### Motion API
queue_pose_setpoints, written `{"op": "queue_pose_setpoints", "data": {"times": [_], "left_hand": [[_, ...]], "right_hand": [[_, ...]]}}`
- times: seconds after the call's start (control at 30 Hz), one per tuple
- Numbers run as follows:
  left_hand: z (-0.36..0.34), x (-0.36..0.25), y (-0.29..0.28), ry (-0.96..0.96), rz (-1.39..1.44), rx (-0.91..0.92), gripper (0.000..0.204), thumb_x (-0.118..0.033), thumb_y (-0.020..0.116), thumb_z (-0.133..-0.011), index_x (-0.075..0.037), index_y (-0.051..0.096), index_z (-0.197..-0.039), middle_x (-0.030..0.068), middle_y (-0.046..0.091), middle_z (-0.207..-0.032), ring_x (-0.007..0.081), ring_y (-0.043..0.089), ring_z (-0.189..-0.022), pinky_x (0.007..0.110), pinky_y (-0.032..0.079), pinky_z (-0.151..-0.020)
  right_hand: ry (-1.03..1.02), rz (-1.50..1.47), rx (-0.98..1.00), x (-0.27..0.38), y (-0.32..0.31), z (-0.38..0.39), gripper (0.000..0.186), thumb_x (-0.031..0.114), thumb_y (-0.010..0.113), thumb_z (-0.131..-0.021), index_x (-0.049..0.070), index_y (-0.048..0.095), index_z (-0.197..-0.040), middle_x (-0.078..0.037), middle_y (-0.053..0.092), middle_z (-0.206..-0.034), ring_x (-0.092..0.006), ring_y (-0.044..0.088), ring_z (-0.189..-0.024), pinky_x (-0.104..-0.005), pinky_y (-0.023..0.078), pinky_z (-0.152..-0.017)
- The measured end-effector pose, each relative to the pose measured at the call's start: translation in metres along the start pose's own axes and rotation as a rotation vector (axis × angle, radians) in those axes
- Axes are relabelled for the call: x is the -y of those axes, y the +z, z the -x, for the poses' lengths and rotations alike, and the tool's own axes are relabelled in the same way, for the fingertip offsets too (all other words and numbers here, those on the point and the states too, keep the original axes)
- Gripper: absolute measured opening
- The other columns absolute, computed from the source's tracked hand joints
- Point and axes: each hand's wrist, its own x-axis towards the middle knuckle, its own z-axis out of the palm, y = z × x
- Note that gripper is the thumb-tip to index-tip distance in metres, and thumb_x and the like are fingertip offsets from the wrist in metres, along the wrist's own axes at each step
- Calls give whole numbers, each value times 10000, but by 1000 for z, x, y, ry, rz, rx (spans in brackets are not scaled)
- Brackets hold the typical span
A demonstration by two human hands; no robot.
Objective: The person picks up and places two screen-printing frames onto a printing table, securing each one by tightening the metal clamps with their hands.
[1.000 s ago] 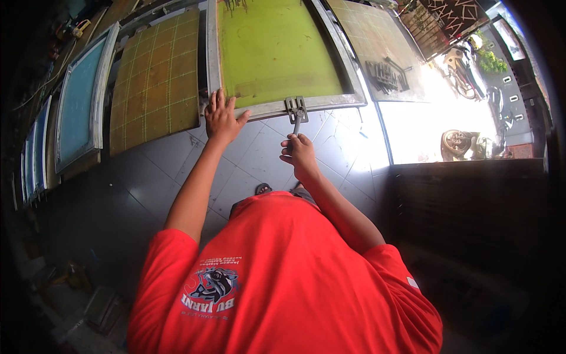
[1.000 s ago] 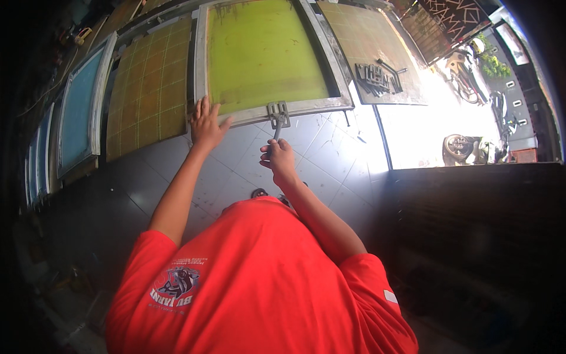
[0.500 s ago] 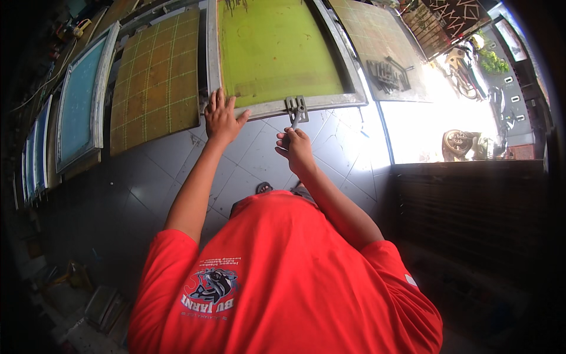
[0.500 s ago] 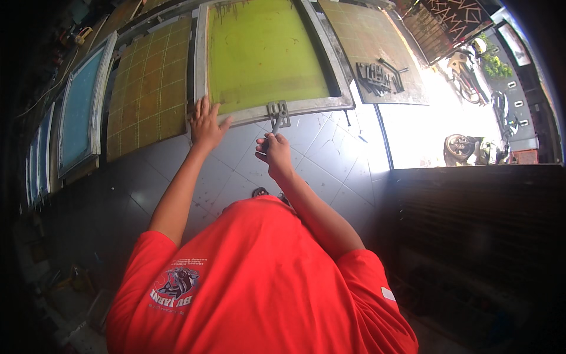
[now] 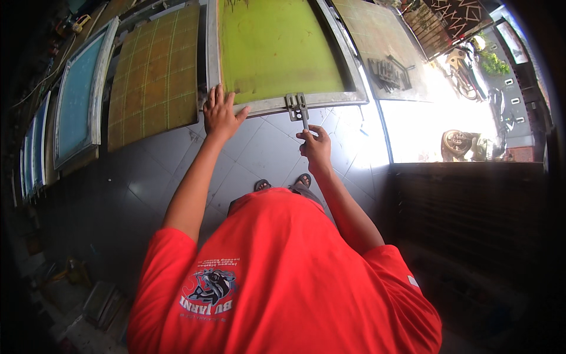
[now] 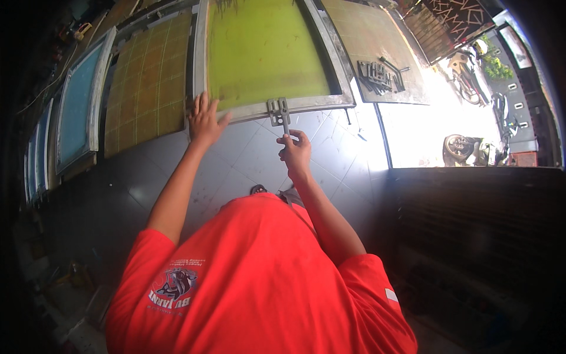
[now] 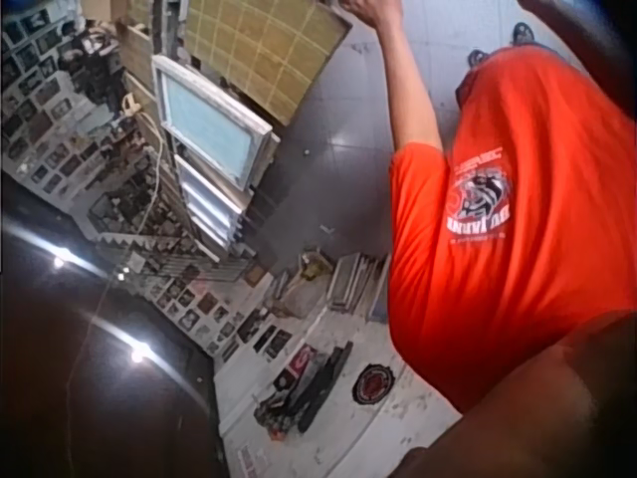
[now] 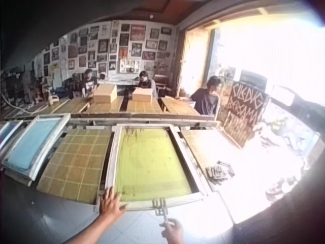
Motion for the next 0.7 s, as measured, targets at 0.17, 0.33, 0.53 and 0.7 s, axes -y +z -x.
{"op": "queue_pose_setpoints", "data": {"times": [0.17, 0.33, 0.53, 0.7], "left_hand": [[-1, 0, -1, -15, -17, 39, 608, -531, 546, -861, -123, 498, -1309, 140, 247, -1511, 311, 194, -1408, 571, 294, -1039], [1, -1, -3, 2, -21, 9, 667, -616, 484, -854, -109, 533, -1284, 166, 286, -1487, 320, 211, -1397, 533, 268, -1051], [0, -1, -4, -18, 24, 32, 629, -570, 520, -859, -116, 517, -1294, 137, 228, -1523, 309, 177, -1416, 572, 279, -1038], [2, -2, -3, -20, -12, 18, 653, -602, 494, -856, -106, 535, -1279, 148, 274, -1497, 305, 207, -1400, 526, 285, -1042]], "right_hand": [[14, 490, 83, 44, -59, -47, 256, 190, 625, -866, -24, 658, -1003, -78, 645, -766, -98, 456, -488, -259, 367, -431], [-439, 1313, 327, 121, -63, -107, 359, 376, 645, -842, 23, 692, -886, -157, 652, -742, -310, 643, -710, -409, 489, -659], [-556, 1083, 157, 115, -30, -98, 518, 450, 697, -815, -40, 546, -746, -179, 550, -603, -312, 554, -577, -422, 436, -597], [-534, 909, -160, 53, -5, -67, 434, 404, 757, -751, 15, 653, -914, -186, 646, -696, -328, 648, -693, -403, 488, -655]]}}
